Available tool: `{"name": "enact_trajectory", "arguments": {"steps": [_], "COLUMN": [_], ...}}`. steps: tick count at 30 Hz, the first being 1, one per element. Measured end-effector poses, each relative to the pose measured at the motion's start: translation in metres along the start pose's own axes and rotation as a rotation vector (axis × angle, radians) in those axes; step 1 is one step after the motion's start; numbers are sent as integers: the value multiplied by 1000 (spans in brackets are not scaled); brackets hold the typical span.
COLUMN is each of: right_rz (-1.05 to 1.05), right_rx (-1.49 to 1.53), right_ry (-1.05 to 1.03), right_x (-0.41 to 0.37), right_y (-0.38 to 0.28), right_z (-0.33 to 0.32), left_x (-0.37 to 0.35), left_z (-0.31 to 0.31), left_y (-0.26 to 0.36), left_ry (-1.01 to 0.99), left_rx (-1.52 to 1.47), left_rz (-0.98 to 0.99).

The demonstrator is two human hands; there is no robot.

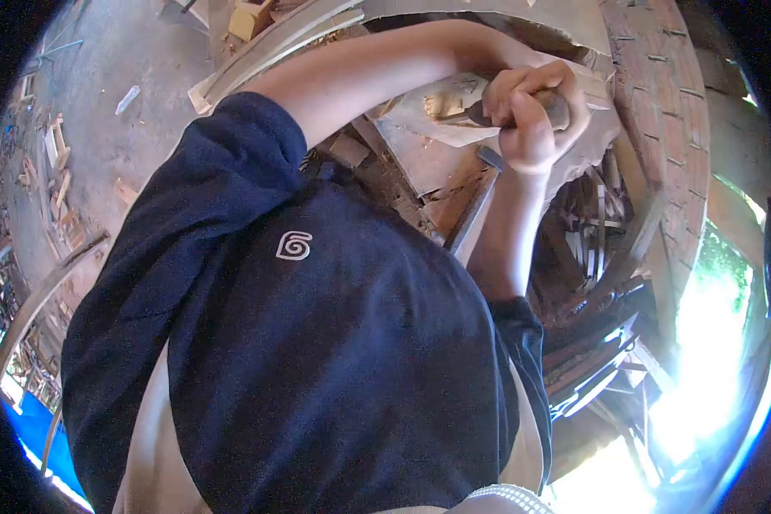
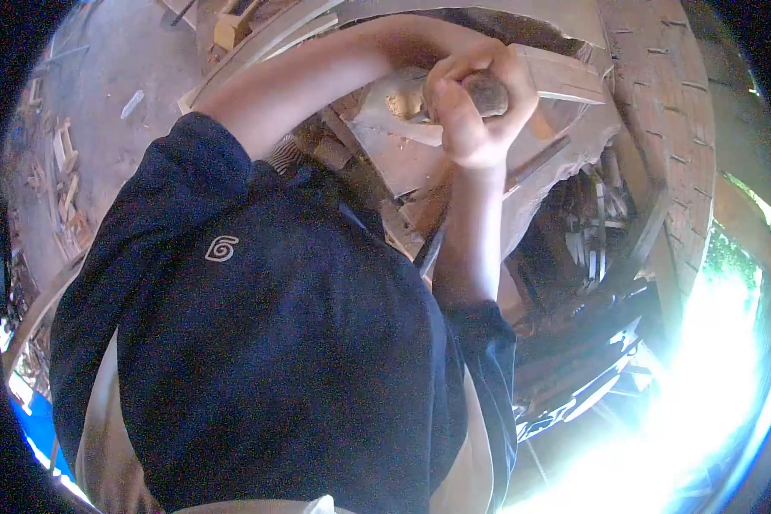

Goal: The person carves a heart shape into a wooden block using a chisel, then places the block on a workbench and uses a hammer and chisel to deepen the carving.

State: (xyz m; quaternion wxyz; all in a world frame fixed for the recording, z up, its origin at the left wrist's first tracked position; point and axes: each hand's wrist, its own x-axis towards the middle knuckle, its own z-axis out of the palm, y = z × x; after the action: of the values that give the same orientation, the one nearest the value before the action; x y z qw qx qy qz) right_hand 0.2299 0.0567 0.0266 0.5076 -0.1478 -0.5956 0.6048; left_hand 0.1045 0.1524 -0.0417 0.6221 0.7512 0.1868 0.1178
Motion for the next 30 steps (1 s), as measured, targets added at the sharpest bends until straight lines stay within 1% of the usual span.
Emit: {"name": "enact_trajectory", "arguments": {"steps": [1,2,3,4,5,6,8,9,10,11,12,14,15,16,17,18,19,20,22,23,24,25,26,27,28,29,30], "right_rz": [-100,-115,-129,-144,-275,-235,-105,-112,-121,-127,-127,-299,-288,-213,-148,-91,-139,-146,-164,-316,-304,-320,-343,-134,-167,-139,-103], "right_rx": [19,21,-97,-210,-137,-25,-231,-232,-146,-62,-68,-48,-51,-46,-40,-35,-59,-56,-164,-114,130,-112,-357,-77,-52,-57,-66], "right_ry": [69,64,-4,-82,-60,-110,38,33,-20,-58,-55,-19,-12,10,29,45,0,2,89,-21,-1,121,238,81,67,53,43], "right_x": [3,5,4,8,11,12,1,3,6,5,5,13,8,2,-2,-1,1,0,1,5,5,-1,-4,-3,-5,-5,-8], "right_y": [0,-3,-10,-20,-34,-45,-35,-30,-26,-24,-35,-58,-52,-39,-26,-22,-25,-30,-44,-47,-52,-45,-36,-30,-32,-33,-34], "right_z": [9,9,6,12,20,16,11,9,6,5,6,11,9,6,4,5,5,7,12,2,1,1,1,3,6,9,12], "left_x": [6,8,8,4,2,0,-1,-2,-3,-3,-5,-11,-11,-4,4,0,-6,-3,2,2,-7,-12,-10,-9,-8,-5,-6], "left_z": [-3,-6,-8,-9,-5,6,17,14,12,14,18,19,24,24,18,16,17,15,11,7,14,21,22,21,19,16,17], "left_y": [-25,-38,-31,-16,-3,11,26,30,33,35,50,74,75,57,28,33,51,45,43,40,60,70,65,59,56,54,56], "left_ry": [53,100,101,132,164,189,233,231,239,255,271,323,337,327,277,228,298,297,150,156,215,268,261,288,322,314,311], "left_rx": [-87,-170,-161,-73,6,73,216,215,221,231,239,262,258,247,119,-2,120,127,288,291,246,198,198,199,201,203,203], "left_rz": [79,152,154,120,84,47,-25,-41,-39,-96,-148,-258,-316,-316,-227,-135,-265,-268,-170,-174,-225,-275,-271,-228,-186,-267,-266]}}
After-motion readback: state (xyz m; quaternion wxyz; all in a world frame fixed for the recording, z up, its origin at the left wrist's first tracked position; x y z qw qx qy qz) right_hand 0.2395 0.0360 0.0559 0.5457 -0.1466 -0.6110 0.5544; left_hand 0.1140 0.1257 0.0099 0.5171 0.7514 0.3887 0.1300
